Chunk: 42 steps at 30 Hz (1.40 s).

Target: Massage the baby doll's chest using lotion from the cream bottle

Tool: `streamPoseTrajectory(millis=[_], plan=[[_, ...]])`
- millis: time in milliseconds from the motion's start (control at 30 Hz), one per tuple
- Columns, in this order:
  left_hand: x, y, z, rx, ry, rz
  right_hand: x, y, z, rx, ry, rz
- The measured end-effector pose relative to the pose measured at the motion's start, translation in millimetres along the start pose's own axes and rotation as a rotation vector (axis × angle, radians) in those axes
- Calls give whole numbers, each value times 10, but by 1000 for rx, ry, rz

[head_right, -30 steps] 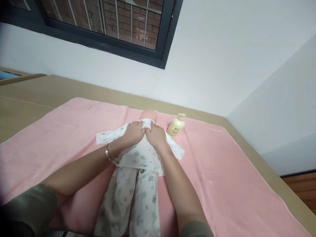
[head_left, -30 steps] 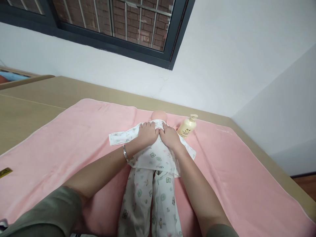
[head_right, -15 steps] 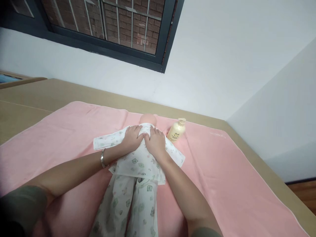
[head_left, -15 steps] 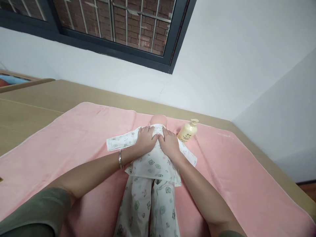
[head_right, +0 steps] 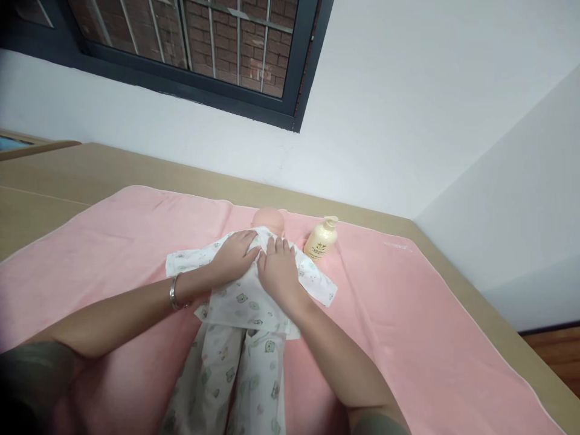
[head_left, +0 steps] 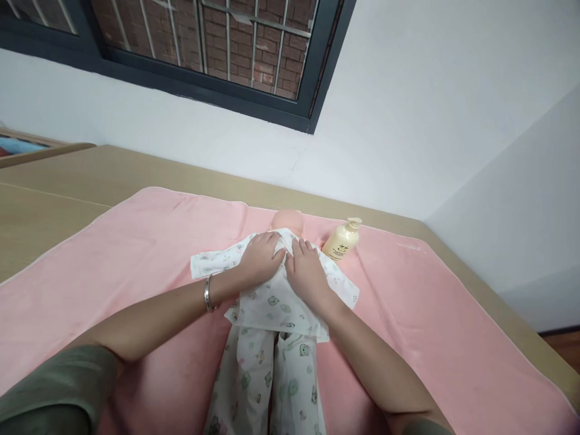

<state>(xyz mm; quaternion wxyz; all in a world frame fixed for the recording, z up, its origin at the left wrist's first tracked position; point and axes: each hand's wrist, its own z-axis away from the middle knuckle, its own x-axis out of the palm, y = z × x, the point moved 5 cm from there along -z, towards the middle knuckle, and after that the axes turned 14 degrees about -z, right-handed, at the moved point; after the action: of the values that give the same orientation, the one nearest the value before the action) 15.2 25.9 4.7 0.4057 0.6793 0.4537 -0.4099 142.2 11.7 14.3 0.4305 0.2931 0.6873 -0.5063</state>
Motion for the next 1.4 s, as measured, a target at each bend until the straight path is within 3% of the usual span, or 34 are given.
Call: streamPoseTrajectory(millis=[133, 267, 400, 500, 633, 733, 1000, 1200, 1400], plan=[[29, -26, -25, 4, -17, -52, 31, -80, 71, -23, -22, -21], [34, 150, 170, 87, 94, -184, -46, 155, -144, -16, -57, -136], [24, 248, 270, 130, 166, -185, -82, 309, -295, 38, -62, -155], [7, 154, 134, 110, 113, -102, -72, 189, -191, 46, -27, -67], [1, -58, -113, 40, -60, 21, -40, -75, 53, -10, -41, 12], [14, -92, -134, 20, -103, 13, -46, -115, 67, -68, -74, -17], [13, 208, 217, 58, 116, -110, -91, 252, -292, -6, -30, -126], [79, 32, 7, 2, 35, 58, -62, -44, -3, -78, -14, 35], [188, -38, 67, -102, 206, 236, -86, 100, -112, -91, 24, -90]])
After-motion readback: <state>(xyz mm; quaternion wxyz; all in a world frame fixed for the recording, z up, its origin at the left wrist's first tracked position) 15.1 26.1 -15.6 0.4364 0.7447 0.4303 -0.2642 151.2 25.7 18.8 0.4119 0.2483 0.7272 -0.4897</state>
